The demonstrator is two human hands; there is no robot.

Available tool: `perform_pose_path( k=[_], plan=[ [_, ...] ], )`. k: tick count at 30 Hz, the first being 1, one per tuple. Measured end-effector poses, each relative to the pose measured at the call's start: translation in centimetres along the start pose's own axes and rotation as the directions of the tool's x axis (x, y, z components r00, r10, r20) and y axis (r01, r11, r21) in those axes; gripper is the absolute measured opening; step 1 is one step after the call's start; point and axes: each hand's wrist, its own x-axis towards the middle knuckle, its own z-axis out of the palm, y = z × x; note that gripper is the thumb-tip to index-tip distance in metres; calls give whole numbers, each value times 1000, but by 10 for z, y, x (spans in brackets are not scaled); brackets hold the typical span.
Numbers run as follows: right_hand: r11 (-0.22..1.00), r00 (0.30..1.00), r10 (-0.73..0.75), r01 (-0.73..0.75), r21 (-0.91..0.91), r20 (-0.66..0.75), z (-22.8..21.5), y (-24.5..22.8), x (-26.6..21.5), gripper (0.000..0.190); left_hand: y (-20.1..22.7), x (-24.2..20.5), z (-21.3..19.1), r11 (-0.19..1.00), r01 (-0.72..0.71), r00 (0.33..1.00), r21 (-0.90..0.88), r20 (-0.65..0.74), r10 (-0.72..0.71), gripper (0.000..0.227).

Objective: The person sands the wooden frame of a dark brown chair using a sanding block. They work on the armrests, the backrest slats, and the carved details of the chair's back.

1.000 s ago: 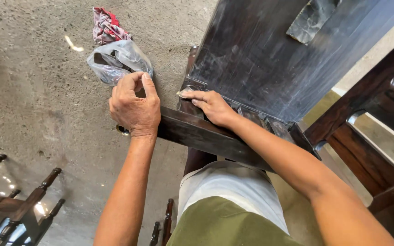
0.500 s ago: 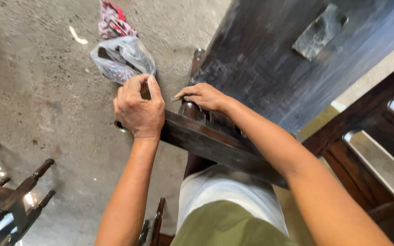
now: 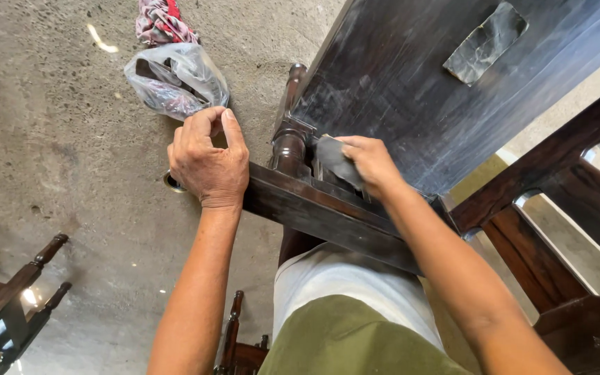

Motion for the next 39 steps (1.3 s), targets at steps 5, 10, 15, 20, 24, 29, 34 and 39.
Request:
perform_pose_path(
  k=[5,10,15,20,24,29,34,39],
  plan=[
    [751,832,-496,267,-604,-249,60,-10,21,26,-3,2,3,999,-39,999,4,-10,39,6],
    [841,902,-396,431,-327,171,56,-52,-29,30,-3,2,2,1000,-28,1000,-15,-14,27,6],
    [992,983,-118,110,61,143,5,-65,-45,32,-5,5,3,998,-54,998,-15,-34,54,6],
    [817,907,-393,421,-394,155,-22,-18,-44,37,-4,2,3,998,-53,998,-36,-19,52,7],
    [835,895,-261,397,-381,362,-13,1,-24,33,-7,-1,-2,998,-57,998,-2,7,57,6],
    [858,919,-261,362,-365,297,-17,10,-22,38,-4,1,3,999,-35,999,8,26,35,5],
    [752,838,-360,521,-405,409,-19,-2,-56,35,-6,-1,5,999,-38,999,-11,-1,38,5],
    [732,872,-392,488,-475,293,1,10,5,36,-6,-1,7,998,-49,998,32,-23,50,6]
  ],
)
